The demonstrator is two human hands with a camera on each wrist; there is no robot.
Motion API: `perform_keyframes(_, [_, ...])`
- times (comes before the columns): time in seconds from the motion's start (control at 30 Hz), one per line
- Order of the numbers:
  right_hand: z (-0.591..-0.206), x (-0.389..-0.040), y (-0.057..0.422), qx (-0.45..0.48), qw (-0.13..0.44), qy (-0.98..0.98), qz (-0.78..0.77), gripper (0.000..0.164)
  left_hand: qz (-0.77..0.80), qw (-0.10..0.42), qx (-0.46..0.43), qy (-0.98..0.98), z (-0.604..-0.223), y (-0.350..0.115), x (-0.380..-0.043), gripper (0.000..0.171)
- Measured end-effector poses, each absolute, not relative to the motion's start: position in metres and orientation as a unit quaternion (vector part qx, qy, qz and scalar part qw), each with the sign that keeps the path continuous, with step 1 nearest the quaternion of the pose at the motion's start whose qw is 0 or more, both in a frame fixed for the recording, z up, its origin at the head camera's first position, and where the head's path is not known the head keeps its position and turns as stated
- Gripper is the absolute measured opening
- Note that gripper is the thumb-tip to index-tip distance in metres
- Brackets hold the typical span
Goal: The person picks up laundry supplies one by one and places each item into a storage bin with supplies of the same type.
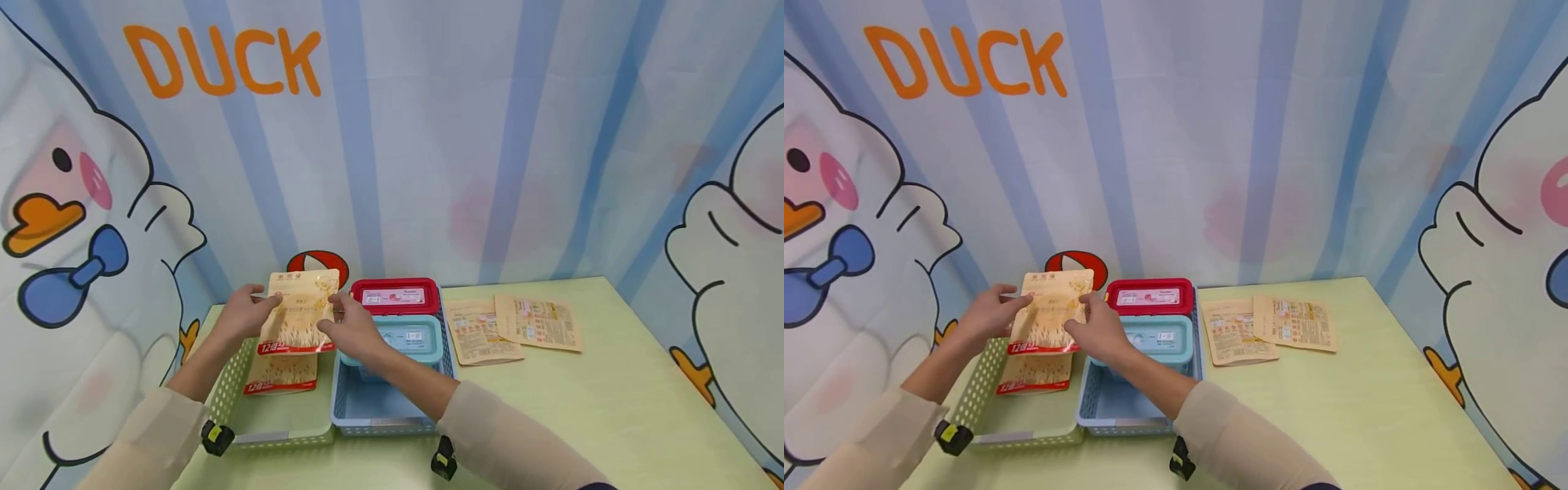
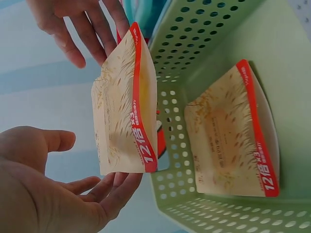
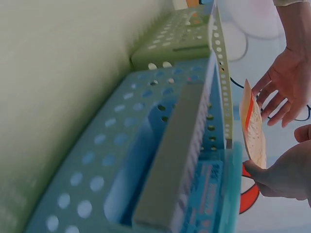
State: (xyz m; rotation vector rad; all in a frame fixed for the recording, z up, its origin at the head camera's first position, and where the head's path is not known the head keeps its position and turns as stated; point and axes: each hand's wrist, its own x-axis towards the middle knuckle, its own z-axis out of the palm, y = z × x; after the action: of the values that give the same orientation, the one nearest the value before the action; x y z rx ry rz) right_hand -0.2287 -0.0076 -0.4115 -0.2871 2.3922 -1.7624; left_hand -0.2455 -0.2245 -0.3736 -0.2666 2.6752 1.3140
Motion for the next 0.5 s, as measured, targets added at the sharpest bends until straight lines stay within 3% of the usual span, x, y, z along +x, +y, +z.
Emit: perform_keyframes(0.5, [-0.415,-0.216,-0.044,-0.050,0.096,0.795,-0.596,0.060,0.407,0.104,-0.124,0.899,-0.399,-0.233,-0.252,0.081])
